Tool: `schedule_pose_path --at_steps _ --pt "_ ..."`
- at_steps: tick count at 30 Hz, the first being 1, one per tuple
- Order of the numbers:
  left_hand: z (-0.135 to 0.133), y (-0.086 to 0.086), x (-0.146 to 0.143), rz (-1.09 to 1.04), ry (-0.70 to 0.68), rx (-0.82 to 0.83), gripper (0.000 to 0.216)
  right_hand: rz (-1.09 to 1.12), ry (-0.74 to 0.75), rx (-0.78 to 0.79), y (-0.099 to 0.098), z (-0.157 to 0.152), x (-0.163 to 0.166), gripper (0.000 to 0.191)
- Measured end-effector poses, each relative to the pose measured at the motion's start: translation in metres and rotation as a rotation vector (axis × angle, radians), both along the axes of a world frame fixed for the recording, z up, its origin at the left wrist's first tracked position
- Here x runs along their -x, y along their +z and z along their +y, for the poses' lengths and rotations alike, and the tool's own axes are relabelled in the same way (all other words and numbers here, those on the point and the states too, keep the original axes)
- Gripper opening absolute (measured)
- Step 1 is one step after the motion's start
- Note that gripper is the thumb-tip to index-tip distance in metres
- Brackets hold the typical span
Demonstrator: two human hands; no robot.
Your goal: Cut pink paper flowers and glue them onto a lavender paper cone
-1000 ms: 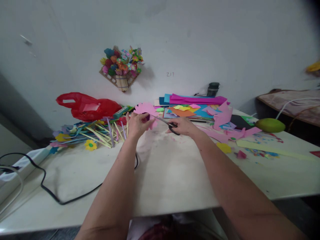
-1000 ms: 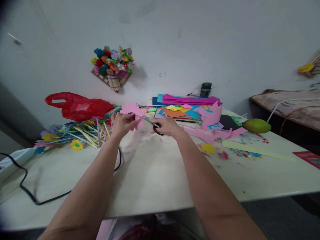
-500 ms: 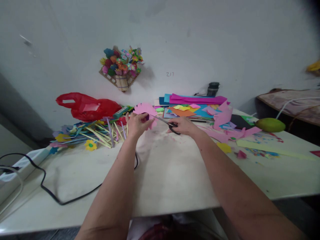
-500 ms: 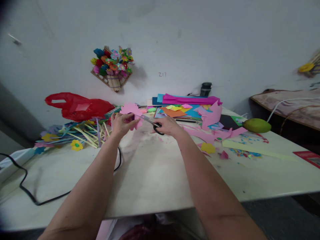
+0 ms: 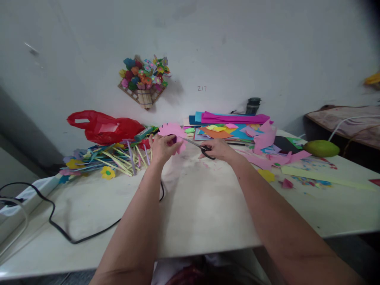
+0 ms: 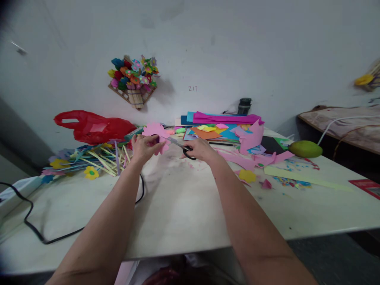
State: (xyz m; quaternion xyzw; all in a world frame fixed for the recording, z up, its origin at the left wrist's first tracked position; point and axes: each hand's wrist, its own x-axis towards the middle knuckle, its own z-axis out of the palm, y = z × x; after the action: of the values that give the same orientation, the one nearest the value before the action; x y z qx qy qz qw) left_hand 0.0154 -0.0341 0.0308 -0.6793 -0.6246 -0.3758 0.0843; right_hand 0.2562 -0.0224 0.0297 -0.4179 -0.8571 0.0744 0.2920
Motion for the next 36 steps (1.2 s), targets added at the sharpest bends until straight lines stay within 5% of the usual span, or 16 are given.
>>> schedule_pose_path --at_steps 36 --pt "-0.0005 -0.0003 -0.0003 -0.023 0.026 -0.013 0.041 -0.123 -0.085 -0.059 0.0049 -0.0077 0.0053 0.025"
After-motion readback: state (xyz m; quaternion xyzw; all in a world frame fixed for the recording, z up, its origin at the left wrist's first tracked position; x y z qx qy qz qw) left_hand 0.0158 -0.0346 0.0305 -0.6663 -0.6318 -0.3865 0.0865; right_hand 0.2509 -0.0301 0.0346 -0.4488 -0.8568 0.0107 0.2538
